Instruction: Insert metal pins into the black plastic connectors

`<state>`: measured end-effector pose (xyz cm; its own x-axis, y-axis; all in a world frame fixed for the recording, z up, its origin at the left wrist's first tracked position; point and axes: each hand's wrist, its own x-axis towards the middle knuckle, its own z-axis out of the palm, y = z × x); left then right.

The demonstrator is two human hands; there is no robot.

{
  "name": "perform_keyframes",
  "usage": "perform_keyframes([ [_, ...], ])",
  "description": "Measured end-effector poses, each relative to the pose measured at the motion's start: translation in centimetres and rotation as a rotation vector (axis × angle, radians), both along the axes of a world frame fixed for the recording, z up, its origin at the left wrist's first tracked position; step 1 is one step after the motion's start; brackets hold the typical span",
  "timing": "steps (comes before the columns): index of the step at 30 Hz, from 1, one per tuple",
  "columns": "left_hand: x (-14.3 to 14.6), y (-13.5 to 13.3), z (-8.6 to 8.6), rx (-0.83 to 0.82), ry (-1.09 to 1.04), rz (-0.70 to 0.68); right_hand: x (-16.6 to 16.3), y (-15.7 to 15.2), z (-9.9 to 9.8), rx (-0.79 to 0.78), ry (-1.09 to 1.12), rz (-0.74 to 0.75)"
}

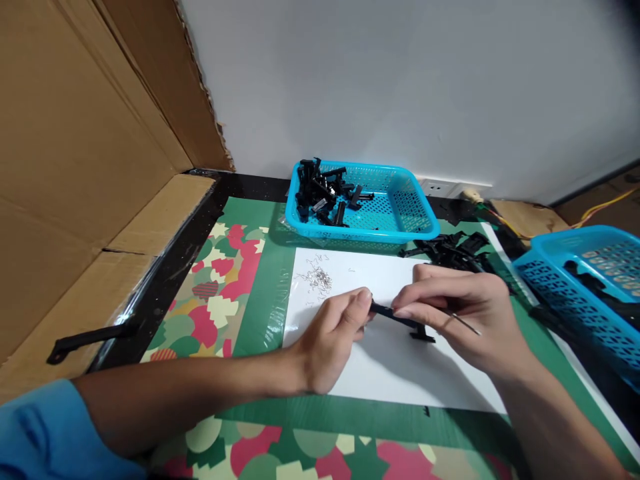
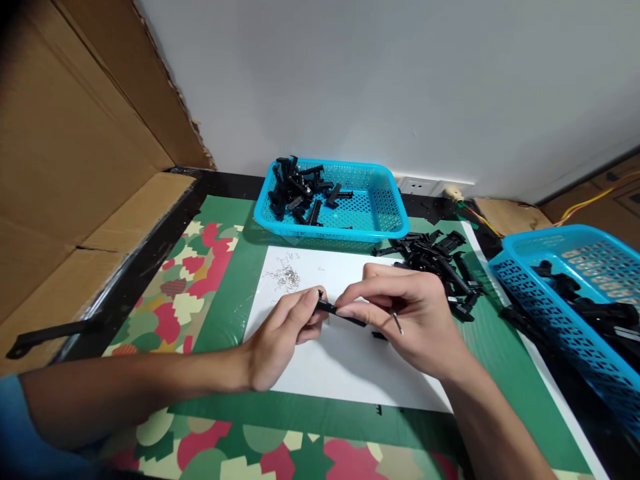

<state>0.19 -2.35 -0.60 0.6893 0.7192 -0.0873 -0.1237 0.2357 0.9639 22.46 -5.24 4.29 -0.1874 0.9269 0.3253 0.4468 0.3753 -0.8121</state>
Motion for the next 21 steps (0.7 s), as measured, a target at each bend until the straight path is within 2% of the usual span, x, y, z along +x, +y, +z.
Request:
perform_keyframes([
  [3, 0.0, 0.1, 0.1, -0.022, -0.04, -0.007, 0.8, 0.2, 0.3, -0.123, 0.031, 0.036],
  [7, -0.2, 0.2, 0.2, -0.001, -0.053, 0.015, 2.0, 0.3, 0.8, -0.185, 0.033, 0.11],
  [13, -0.1, 0.3, 0.3, -0.08, -0.084, 0.052, 1.8, 0.3, 0.9, -0.297, 0.015, 0.342],
  [21, 0.0, 0.4, -0.3, -0.105, -0.111, 0.085, 0.5, 0.4, 0.6, -0.347, 0.105, 0.399],
])
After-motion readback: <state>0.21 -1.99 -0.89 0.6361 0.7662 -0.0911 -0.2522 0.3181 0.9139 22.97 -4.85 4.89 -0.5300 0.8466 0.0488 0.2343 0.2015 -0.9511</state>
